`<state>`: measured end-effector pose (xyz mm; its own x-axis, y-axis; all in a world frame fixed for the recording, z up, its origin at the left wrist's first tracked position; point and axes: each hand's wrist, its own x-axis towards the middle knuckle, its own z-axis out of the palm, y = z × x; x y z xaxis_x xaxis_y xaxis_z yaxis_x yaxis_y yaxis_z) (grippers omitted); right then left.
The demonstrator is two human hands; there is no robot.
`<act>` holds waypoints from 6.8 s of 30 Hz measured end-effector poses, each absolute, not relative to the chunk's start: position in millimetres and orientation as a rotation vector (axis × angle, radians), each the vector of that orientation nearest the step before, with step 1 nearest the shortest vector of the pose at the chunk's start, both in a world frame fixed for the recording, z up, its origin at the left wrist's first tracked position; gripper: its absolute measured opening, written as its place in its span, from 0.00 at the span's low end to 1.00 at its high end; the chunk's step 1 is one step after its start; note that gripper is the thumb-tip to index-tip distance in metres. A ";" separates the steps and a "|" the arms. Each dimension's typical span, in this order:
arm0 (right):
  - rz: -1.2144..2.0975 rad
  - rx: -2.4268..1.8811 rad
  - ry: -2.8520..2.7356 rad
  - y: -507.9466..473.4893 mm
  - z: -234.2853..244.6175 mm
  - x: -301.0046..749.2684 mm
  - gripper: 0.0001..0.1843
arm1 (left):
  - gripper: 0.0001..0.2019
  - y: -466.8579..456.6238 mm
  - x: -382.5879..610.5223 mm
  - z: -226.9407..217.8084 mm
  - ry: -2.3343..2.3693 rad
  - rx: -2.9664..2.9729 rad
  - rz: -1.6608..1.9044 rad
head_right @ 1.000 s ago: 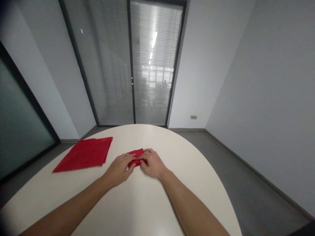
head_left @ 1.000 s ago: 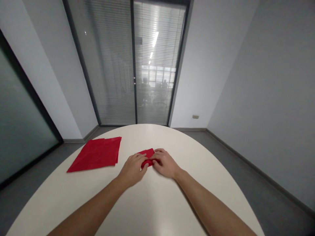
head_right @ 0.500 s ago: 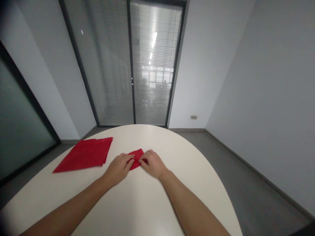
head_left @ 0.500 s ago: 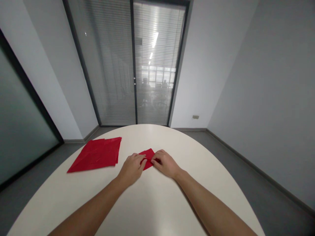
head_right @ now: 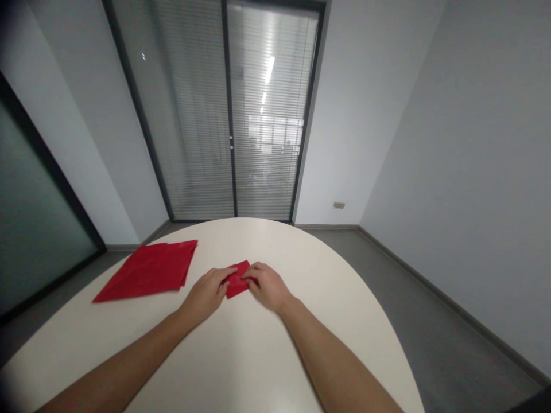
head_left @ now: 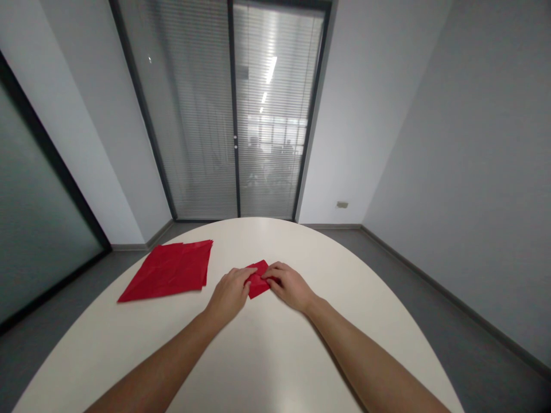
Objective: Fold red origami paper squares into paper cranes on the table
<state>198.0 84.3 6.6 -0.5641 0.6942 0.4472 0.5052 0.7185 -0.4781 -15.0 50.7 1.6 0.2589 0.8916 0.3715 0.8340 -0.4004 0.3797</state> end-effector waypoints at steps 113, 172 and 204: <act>0.420 -0.879 -2.353 80.3 14.1 197.4 0.25 | 0.23 45.1 -14.5 3.6 1.518 2.590 0.838; 0.475 -1.237 -2.020 88.2 5.9 198.6 0.04 | 0.05 42.4 -12.7 12.6 1.565 2.365 0.919; 0.360 -1.315 -2.139 83.4 10.3 196.3 0.05 | 0.03 43.0 -12.5 13.4 1.766 2.323 0.965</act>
<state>196.3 83.4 10.3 -0.3327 0.8774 0.3458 0.7160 0.4736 -0.5128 -12.5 43.0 13.4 0.1432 0.8890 0.4349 0.8463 -0.3379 0.4119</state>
